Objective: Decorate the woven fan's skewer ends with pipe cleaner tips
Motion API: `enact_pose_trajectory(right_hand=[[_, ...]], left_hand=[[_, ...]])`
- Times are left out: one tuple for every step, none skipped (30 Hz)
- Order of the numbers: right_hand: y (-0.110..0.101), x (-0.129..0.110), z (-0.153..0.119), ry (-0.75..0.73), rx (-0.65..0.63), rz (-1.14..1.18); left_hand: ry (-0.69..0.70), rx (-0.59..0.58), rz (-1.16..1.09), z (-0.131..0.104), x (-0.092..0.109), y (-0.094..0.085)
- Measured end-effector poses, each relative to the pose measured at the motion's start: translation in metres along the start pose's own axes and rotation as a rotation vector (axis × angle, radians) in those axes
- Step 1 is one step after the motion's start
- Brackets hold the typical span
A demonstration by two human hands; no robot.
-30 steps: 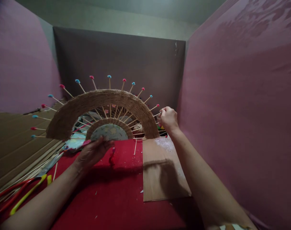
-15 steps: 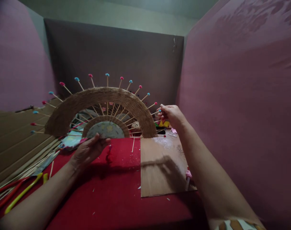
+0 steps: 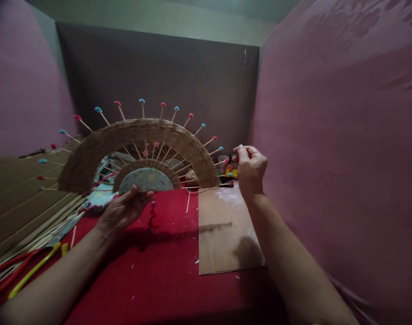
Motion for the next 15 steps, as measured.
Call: enact_pose_trajectory(right_hand=[[0.002, 0.004, -0.011, 0.039, -0.029, 0.020], [0.006, 0.007, -0.024, 0.073, -0.073, 0.029], [0.010, 0.010, -0.038, 0.096, -0.107, 0.020], [0.015, 0.012, -0.053, 0.119, -0.160, -0.006], [0.024, 0.016, -0.069, 0.170, -0.251, -0.039], [0.035, 0.021, -0.086, 0.251, -0.369, -0.058], [0.043, 0.023, -0.102, 0.298, -0.449, -0.057], [0.051, 0.025, -0.116, 0.343, -0.525, -0.052], [0.058, 0.026, -0.129, 0.392, -0.592, -0.039], [0.064, 0.028, -0.140, 0.439, -0.643, -0.020], [0.070, 0.031, -0.149, 0.489, -0.683, 0.002], [0.075, 0.035, -0.156, 0.541, -0.709, 0.031], [0.080, 0.039, -0.162, 0.592, -0.720, 0.066], [0.084, 0.044, -0.167, 0.641, -0.720, 0.106], [0.089, 0.049, -0.170, 0.687, -0.710, 0.151]], left_hand=[[-0.006, 0.011, -0.008, 0.000, 0.000, 0.000], [-0.012, 0.021, -0.017, -0.001, 0.000, 0.000], [-0.015, 0.026, -0.026, -0.001, 0.000, 0.000], [-0.016, 0.030, -0.034, -0.002, 0.000, 0.000], [-0.013, 0.030, -0.041, -0.003, 0.000, 0.000], [-0.011, 0.030, -0.046, -0.003, 0.001, 0.001], [-0.010, 0.029, -0.050, -0.004, 0.001, 0.002], [-0.010, 0.027, -0.054, -0.005, 0.001, 0.002], [-0.011, 0.023, -0.056, -0.006, 0.000, 0.003], [-0.013, 0.017, -0.057, -0.006, 0.000, 0.004], [-0.015, 0.009, -0.057, -0.006, 0.000, 0.005], [-0.018, 0.000, -0.055, -0.007, -0.001, 0.005], [-0.020, -0.009, -0.054, -0.007, -0.002, 0.006], [-0.022, -0.019, -0.051, -0.007, -0.002, 0.006], [-0.024, -0.030, -0.047, -0.007, -0.003, 0.007]])
Point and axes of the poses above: each hand's wrist, its own z-axis towards the middle knuckle, its own y-axis out of the palm, x = y × z, the point moved 8 cm from there along z, towards the middle knuckle, and after that the axes turned 7 degrees about x, right-handed, at the moved point
